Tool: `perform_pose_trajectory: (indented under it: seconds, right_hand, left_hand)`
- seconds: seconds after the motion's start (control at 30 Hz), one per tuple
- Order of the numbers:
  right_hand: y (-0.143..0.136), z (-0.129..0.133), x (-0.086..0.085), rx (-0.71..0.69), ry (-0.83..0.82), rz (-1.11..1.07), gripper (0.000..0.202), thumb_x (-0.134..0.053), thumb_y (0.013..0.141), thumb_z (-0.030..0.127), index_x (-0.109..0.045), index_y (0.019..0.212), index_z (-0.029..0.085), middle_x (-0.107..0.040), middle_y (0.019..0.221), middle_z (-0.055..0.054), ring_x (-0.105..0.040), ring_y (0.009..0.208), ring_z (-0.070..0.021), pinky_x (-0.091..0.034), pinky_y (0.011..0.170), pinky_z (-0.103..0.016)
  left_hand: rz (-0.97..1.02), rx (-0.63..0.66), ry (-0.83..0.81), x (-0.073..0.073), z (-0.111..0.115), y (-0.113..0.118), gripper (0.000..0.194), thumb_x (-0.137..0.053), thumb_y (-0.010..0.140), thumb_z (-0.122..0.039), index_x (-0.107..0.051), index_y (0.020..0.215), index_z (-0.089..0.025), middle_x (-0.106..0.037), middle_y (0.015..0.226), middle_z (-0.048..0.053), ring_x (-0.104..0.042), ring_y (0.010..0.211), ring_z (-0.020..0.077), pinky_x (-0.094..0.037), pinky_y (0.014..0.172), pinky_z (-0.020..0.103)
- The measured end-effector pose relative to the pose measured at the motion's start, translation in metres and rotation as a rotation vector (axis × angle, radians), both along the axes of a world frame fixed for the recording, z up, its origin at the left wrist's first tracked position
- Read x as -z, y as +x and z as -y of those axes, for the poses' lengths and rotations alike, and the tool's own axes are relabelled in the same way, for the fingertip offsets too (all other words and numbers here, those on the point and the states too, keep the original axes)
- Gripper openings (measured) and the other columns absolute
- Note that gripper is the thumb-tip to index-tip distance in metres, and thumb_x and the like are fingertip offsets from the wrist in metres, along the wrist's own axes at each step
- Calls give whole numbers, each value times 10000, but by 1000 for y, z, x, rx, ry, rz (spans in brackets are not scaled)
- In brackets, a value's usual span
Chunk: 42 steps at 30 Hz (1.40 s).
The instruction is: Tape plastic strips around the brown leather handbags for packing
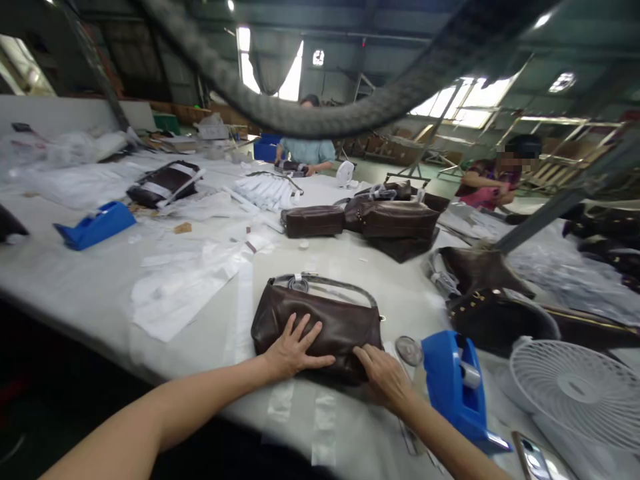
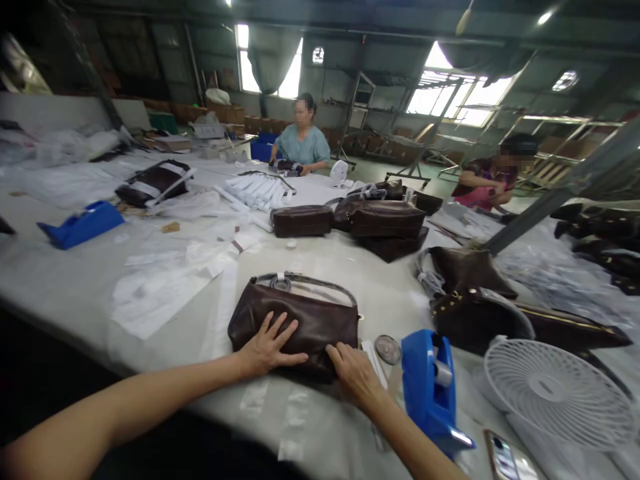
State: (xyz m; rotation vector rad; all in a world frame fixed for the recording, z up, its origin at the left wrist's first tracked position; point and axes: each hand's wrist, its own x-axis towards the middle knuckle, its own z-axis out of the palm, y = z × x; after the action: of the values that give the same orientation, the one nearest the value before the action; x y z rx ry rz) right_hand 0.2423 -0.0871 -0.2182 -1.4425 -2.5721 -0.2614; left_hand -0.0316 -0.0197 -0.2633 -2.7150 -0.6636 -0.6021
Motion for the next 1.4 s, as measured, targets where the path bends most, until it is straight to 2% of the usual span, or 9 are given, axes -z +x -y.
perform_pose_trajectory:
  seconds: [0.13, 0.33, 0.5, 0.63, 0.73, 0.93, 1.13, 1.3, 1.4]
  right_hand:
    - [-12, -18, -19, -58, -144, 177, 954, -571, 587, 39, -280, 1481, 200, -299, 1523, -175, -270, 1384, -381, -288, 1086, -533]
    - [-7, -11, -5, 55, -329, 119, 1101, -425, 584, -77, 41, 1522, 263, 22, 1611, -119, -27, 1470, -312, -222, 1157, -527]
    - [-6, -6, 4, 43, -337, 94, 1096, -420, 598, -96, 57, 1517, 264, 96, 1602, -110, 48, 1465, -313, -189, 1165, -552]
    - [-10, -3, 27, 62, -193, 100, 977, -447, 690, -76, -60, 1529, 243, 42, 1603, -144, 54, 1454, -372, -204, 1128, -630]
    - [-12, 0, 41, 83, -114, 94, 975, -470, 688, -65, -87, 1527, 251, 25, 1604, -146, 32, 1453, -392, -208, 1104, -670]
    - [-8, -3, 32, 99, -256, 40, 1082, -438, 599, -65, 12, 1521, 278, 70, 1607, -106, 77, 1462, -317, -195, 1138, -606]
    - [-5, -6, 9, 91, -410, -56, 1060, -424, 612, -40, 11, 1519, 293, 22, 1614, -89, 81, 1465, -275, -139, 1162, -577]
    - [-2, -8, 1, 82, -439, -67, 1037, -407, 626, -41, -7, 1519, 304, 15, 1615, -74, 58, 1469, -266, -157, 1161, -577]
    - [0, -7, 7, 92, -424, -47, 1044, -406, 619, -51, -3, 1517, 299, 34, 1612, -73, 65, 1467, -271, -167, 1159, -581]
  left_hand:
    - [-90, -4, -70, -14, 0, -1, 701, -518, 933, -260, -131, 1485, -455, -267, 1541, 140, -300, 1371, 422, -279, 1025, 685]
    - [-246, -73, -257, -41, -7, -46, 953, -692, 719, -150, -169, 1514, -202, -296, 1499, 261, -303, 1368, 437, -266, 1090, 613]
    - [-132, -161, -180, -9, -16, -89, 795, -486, 816, 33, -246, 1490, -315, -326, 1512, 180, -353, 1372, 354, -389, 1070, 516]
    - [24, -135, -70, 28, -12, -90, 797, -466, 854, 47, -226, 1485, -376, -268, 1544, 141, -326, 1389, 349, -427, 1050, 539]
    - [101, -136, -62, 35, -8, -86, 793, -477, 855, 44, -248, 1472, -398, -200, 1567, 128, -277, 1408, 365, -437, 1038, 553]
    - [101, -68, -360, 0, -16, -104, 726, -401, 772, 90, -378, 1407, -261, -403, 1443, 111, -378, 1351, 274, -418, 1071, 471]
    - [121, -174, -467, -37, -26, -115, 307, -471, 775, -35, -526, 1035, -188, -578, 1039, 73, -531, 1021, 234, -489, 882, 385]
    - [-5, -87, -482, -51, -33, -109, 312, -512, 712, -52, -501, 981, -210, -551, 962, 41, -508, 898, 218, -451, 801, 343]
    - [-78, -58, -464, -45, -36, -104, 357, -533, 687, -67, -498, 1011, -214, -539, 963, 47, -488, 878, 232, -419, 785, 361]
